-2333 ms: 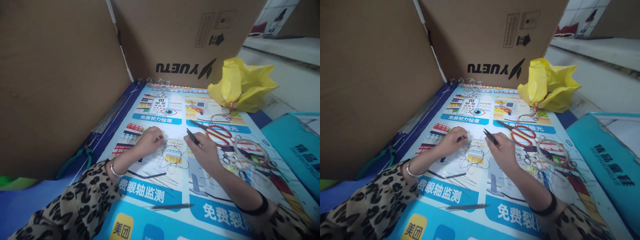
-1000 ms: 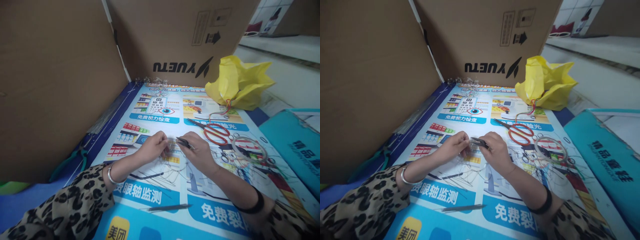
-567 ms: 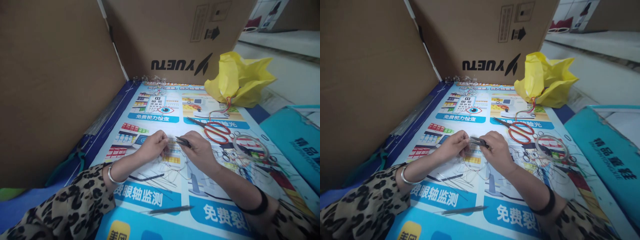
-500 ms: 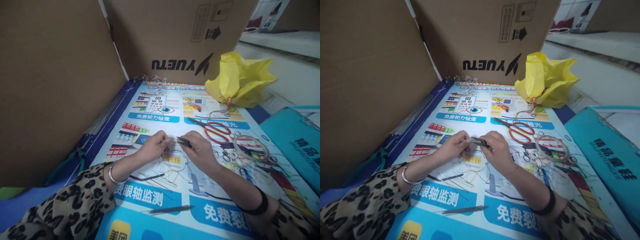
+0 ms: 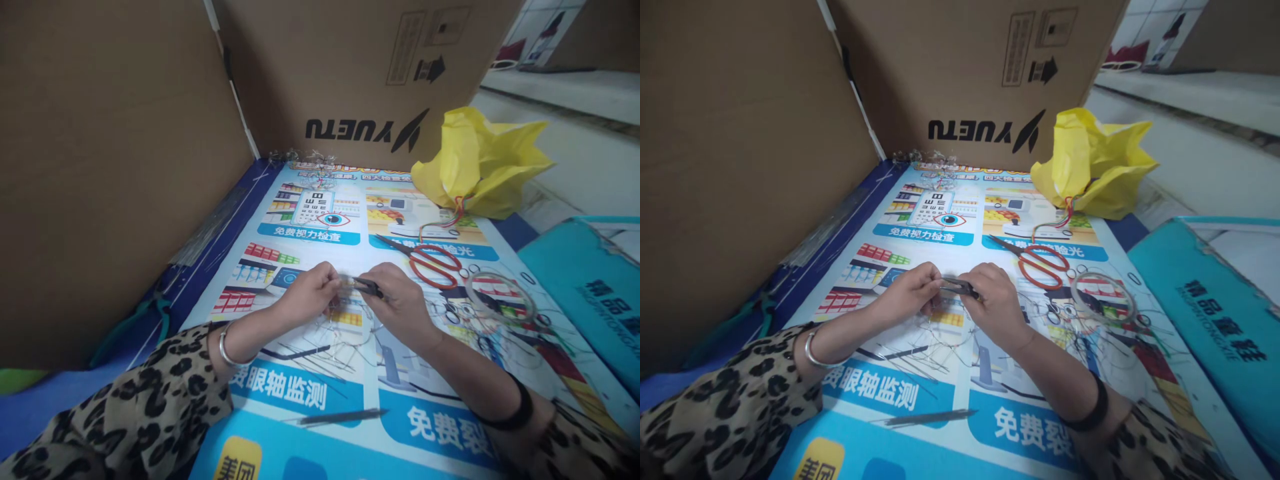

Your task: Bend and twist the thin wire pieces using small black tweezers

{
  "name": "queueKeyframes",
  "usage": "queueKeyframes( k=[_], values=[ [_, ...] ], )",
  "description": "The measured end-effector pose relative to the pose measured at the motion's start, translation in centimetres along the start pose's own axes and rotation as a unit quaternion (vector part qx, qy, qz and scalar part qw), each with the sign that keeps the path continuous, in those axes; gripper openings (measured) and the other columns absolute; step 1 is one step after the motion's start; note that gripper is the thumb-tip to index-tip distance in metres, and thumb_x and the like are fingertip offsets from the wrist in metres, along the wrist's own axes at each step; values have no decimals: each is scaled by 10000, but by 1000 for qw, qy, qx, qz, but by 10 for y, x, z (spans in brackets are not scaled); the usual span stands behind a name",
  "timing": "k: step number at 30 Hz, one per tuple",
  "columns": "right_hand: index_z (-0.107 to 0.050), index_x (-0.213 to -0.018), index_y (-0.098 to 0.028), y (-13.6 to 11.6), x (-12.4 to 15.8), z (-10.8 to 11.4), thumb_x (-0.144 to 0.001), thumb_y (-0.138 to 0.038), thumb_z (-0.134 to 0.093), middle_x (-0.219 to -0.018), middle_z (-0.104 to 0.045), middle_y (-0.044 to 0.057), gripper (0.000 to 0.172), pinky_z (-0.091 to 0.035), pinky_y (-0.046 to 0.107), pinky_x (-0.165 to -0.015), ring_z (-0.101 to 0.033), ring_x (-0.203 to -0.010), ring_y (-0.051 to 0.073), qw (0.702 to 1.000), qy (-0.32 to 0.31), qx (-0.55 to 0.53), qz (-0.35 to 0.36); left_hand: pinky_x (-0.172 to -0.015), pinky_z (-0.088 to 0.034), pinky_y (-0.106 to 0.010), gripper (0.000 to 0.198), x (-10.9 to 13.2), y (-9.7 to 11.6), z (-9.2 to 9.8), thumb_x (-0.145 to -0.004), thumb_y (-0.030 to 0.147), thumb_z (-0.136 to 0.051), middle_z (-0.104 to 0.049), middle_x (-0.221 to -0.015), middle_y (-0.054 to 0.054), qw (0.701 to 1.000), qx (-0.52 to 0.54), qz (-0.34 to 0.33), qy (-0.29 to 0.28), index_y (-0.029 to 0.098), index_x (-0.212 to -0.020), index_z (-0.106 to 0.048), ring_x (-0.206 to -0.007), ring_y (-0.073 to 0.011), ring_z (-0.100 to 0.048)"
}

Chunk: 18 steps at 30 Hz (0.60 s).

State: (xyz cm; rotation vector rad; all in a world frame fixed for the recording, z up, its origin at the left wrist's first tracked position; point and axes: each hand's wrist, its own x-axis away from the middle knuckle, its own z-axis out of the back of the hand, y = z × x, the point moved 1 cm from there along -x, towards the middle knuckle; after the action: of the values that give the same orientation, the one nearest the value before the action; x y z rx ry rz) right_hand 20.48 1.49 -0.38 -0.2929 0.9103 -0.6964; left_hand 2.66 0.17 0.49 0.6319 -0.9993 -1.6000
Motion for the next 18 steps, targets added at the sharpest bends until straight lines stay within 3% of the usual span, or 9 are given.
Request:
queueKeyframes(
  k=[18],
  values=[
    [-620, -860, -208, 0, 0, 0, -736, -105, -544, -746, -564, 26, 178, -443, 317, -662, -525, -731, 157, 999, -11, -34, -1, -488, -387, -200, 147, 2, -1, 0, -854, 315, -413, -570, -604, 39, 999, 46, 5, -4, 190, -777, -424, -453, -80, -521]
  ],
)
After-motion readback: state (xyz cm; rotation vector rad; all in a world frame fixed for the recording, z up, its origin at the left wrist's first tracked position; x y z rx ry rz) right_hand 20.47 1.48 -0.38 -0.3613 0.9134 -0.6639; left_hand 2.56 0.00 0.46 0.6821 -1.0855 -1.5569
